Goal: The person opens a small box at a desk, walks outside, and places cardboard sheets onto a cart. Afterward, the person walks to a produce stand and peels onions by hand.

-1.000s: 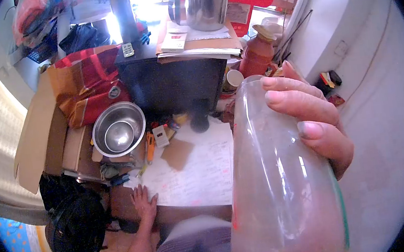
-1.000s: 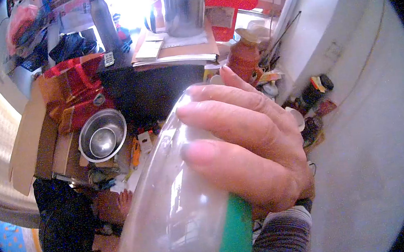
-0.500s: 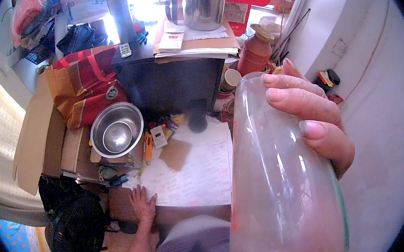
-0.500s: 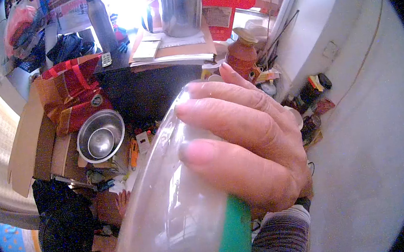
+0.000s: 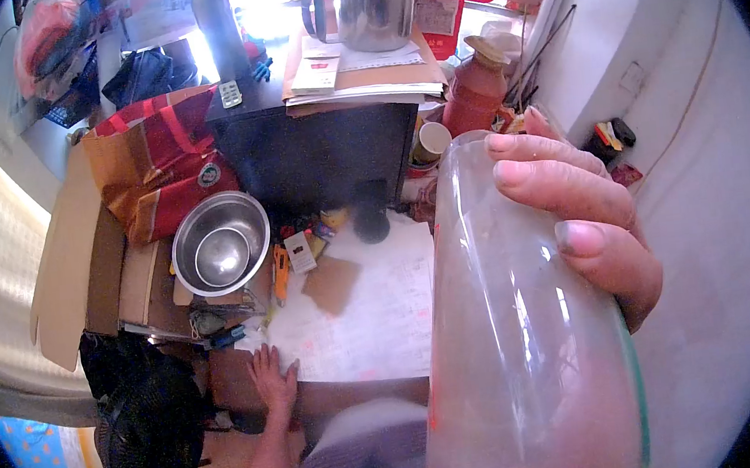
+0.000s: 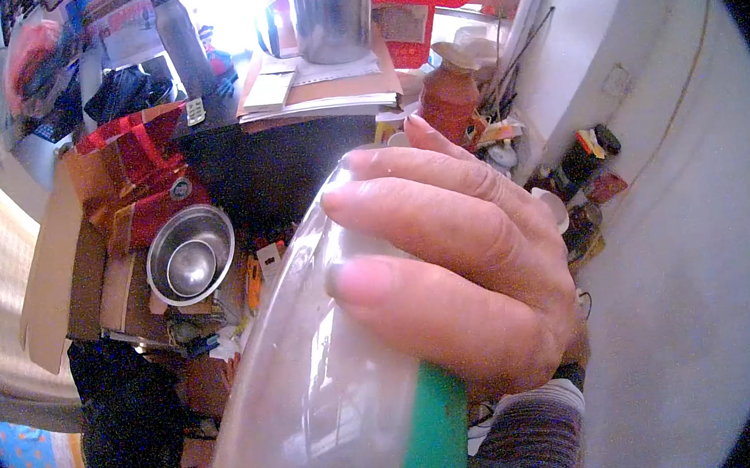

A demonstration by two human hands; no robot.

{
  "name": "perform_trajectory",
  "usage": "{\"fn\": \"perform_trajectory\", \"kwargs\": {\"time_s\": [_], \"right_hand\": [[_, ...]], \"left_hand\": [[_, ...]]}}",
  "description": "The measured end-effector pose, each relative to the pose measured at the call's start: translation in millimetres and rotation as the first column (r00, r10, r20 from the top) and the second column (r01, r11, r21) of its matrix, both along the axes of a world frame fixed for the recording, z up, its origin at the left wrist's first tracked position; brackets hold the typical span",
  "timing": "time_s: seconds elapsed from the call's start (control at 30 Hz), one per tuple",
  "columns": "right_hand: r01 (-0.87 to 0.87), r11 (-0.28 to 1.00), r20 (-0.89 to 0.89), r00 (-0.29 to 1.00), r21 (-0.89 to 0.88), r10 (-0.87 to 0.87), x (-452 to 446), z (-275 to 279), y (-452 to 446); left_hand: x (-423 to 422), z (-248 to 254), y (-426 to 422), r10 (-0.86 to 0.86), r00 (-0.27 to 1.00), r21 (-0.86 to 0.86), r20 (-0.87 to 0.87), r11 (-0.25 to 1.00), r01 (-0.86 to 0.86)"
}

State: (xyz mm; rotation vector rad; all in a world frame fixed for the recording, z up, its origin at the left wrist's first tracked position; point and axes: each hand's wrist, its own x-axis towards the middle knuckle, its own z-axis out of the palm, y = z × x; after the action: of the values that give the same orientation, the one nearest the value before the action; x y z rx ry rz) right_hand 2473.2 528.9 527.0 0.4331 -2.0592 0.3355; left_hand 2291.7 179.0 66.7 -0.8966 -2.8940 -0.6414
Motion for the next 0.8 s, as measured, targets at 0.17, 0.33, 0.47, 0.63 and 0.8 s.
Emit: {"fn": "perform_trajectory", "kwargs": {"time_s": [0.17, 0.33, 0.47, 0.63, 0.8], "right_hand": [[-0.002, 1.0, -0.01, 1.0, 0.006, 0.002, 1, -3, 1], [0.017, 1.0, -0.012, 1.0, -0.024, -0.018, 2, -2, -3], [0.03, 0.999, -0.02, 0.999, -0.018, -0.031, 2, -3, -3], [0.041, 0.999, -0.017, 0.999, 0.006, -0.041, 3, -3, 1], [0.033, 0.999, -0.026, 0.999, 0.006, -0.033, 4, -2, 3]], "left_hand": [[2, -4, -1, -0.004, 1.0, 0.009, -0.021, 1.0, 0.004], [0, -3, 1, 0.016, 1.0, -0.004, 0.024, 1.0, -0.016], [2, -1, 1, 0.019, 1.0, 0.018, 0.025, 1.0, -0.019], [3, 1, 1, 0.015, 1.0, 0.013, 0.021, 1.0, -0.016], [2, 0, 2, 0.012, 1.0, -0.005, 0.012, 1.0, -0.012]]}}
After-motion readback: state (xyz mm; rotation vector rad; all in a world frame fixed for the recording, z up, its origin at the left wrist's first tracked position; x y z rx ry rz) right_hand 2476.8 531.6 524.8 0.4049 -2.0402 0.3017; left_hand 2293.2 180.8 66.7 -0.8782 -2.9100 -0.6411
